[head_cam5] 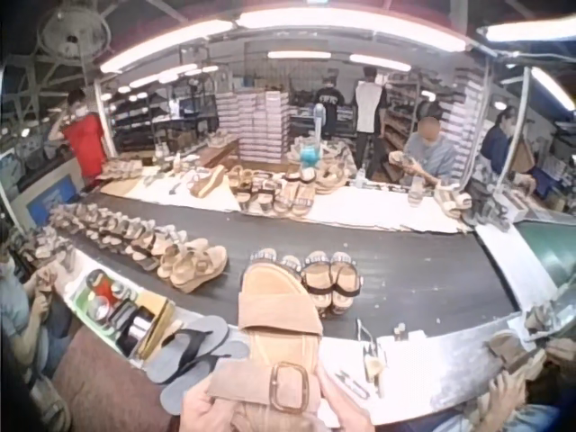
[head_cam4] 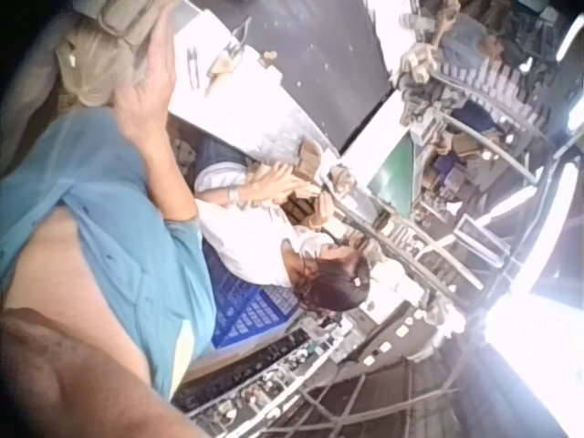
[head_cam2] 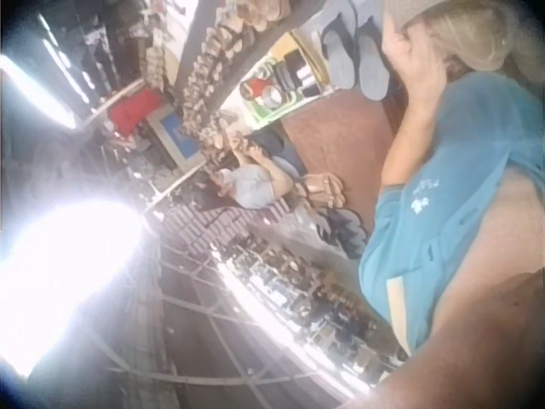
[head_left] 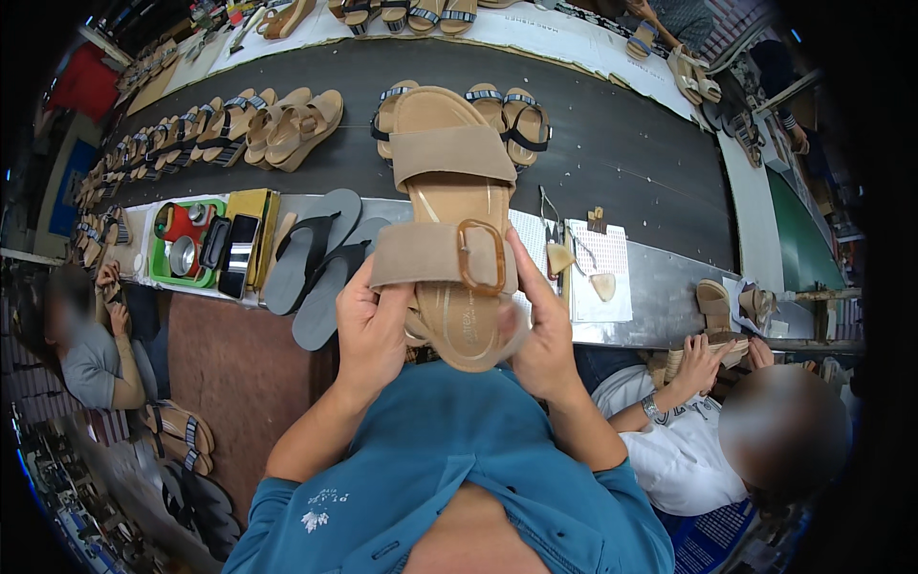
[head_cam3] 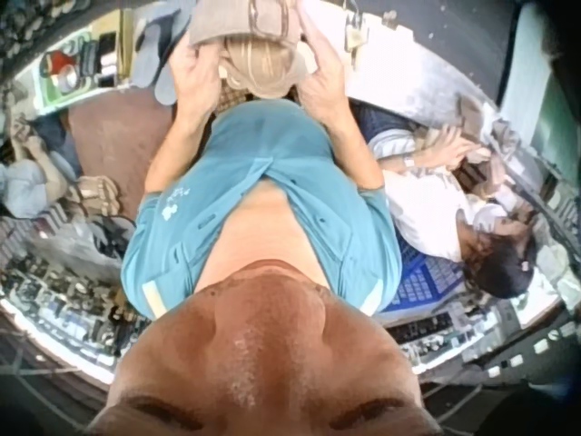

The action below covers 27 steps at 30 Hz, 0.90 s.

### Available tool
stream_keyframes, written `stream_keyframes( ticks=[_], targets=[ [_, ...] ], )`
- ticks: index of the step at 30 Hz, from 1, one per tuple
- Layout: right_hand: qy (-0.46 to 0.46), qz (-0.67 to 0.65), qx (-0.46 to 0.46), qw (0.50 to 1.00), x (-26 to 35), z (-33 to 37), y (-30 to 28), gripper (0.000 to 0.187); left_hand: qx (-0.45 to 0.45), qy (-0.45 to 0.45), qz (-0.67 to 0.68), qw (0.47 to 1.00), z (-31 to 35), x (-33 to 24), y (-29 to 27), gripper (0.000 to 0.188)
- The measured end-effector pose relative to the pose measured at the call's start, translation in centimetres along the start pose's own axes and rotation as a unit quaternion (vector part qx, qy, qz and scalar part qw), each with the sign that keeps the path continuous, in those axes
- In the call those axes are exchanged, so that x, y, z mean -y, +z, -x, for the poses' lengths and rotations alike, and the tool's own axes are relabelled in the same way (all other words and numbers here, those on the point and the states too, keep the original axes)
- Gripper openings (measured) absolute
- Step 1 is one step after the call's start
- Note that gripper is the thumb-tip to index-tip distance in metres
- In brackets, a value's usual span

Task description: The person picks up and examines multiple pairs of sandals at a retail counter. They rotate the sandals to view the soles and straps, then place them back on the display surface. The person handles several different styles, including espadrille wedges and flat sandals, without using any tools.

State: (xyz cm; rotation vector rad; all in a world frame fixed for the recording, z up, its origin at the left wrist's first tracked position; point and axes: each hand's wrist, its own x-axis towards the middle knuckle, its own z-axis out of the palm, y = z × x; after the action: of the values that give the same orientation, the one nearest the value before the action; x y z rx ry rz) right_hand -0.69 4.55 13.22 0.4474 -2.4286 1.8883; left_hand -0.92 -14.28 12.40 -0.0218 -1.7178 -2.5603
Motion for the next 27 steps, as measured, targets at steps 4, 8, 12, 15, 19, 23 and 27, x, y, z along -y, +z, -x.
stream_keyframes(
  ticks=[4,8,12,15,19,23,27],
  targets=[
    [0.010,-0.070,-0.012,0.997,-0.4,0.5,1.1,0.087,-0.042,-0.009,-0.030,0.999,-0.1,-0.4,0.5,0.043],
    [0.169,-0.349,0.021,0.921,-1.0,0.6,-0.6,0.073,0.161,0.127,-0.113,0.972,1.3,-1.6,0.5,0.068],
    [0.177,-0.706,0.089,0.680,-3.7,0.2,-1.0,0.081,0.117,0.162,-0.241,0.950,0.9,0.1,-1.4,0.053],
    [0.154,-0.750,0.098,0.635,-4.0,0.4,-1.6,0.081,-0.083,-0.012,-0.180,0.980,-0.2,4.1,-3.7,0.038],
    [0.139,-0.767,0.110,0.617,-4.6,0.7,-2.3,0.083,-0.027,-0.167,-0.374,0.912,1.1,9.7,-8.9,0.056],
    [0.132,-0.755,0.103,0.634,-4.6,0.7,-2.1,0.087,0.043,-0.164,-0.303,0.938,2.6,13.2,-10.7,0.064],
    [0.179,-0.611,-0.017,0.771,-5.8,1.7,-2.3,0.076,-0.070,-0.087,-0.363,0.925,1.8,12.4,-10.3,0.051]
  ],
)
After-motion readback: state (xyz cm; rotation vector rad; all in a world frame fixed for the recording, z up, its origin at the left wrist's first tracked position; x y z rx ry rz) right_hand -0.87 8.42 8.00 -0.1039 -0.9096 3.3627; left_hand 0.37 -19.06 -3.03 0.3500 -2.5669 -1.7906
